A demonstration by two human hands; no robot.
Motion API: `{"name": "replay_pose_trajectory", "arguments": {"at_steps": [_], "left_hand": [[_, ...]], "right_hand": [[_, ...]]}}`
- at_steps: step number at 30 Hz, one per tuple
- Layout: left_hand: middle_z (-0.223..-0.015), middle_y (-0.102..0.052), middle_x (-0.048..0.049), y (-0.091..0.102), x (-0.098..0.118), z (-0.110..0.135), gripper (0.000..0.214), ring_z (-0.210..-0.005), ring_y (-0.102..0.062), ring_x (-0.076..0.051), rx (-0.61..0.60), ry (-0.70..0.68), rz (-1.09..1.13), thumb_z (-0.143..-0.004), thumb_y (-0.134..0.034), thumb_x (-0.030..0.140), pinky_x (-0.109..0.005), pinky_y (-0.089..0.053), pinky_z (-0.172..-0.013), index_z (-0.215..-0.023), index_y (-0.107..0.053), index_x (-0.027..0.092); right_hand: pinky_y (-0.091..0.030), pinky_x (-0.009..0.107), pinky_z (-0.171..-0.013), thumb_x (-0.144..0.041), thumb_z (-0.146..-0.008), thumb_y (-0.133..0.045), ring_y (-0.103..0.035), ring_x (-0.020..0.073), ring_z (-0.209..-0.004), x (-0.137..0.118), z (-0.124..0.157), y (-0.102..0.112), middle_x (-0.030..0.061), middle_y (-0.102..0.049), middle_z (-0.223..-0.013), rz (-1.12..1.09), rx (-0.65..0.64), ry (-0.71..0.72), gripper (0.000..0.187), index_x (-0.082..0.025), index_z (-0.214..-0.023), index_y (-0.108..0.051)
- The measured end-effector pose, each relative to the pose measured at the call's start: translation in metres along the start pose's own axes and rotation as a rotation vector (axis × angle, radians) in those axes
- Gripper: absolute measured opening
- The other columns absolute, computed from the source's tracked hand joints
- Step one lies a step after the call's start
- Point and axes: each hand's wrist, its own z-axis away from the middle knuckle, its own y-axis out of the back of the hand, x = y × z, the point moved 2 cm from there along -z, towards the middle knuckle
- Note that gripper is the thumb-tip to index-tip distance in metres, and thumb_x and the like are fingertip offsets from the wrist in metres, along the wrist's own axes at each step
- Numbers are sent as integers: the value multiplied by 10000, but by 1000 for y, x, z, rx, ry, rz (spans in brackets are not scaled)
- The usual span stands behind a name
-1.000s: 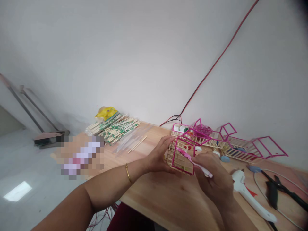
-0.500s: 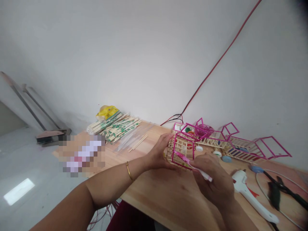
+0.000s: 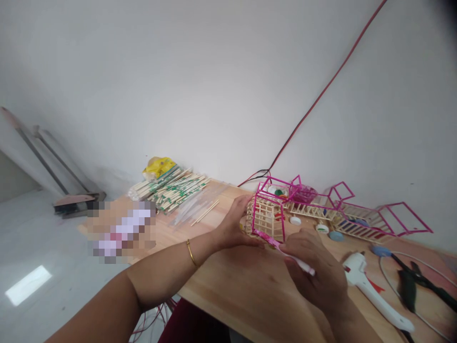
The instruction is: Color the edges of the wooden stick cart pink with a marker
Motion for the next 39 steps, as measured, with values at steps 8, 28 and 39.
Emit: {"name": "replay_pose_trajectory", "arguments": {"at_steps": [8,28,39], "left_hand": [[-1419,-441,-127,-3,3,0,1179,-1331,-429,-354,19,-1,3,-495,-943,505,-553,-387,-1156,-1479,-330,288],[-1416,-407,-150,0,-3,1,1204,-1348,-410,-355,65,31,-14,-499,-917,576,-559,-392,-1149,-1484,-303,259],[-1442,-391,-145,3,-4,1,1218,-1365,-395,-356,94,38,-38,-509,-894,618,-570,-358,-1171,-1499,-276,269]], "right_hand": [[-501,339,-753,-66,-825,-604,-652,158,-775,0,0,-1,41,-691,-832,-14,-13,-2,237,-182,-1031,-623],[-474,356,-731,-53,-805,-615,-630,153,-713,-2,1,1,23,-674,-791,3,24,-6,239,-192,-999,-615],[-485,369,-717,-57,-789,-617,-627,160,-708,0,4,5,16,-663,-792,76,77,1,273,-212,-1013,-619]]}}
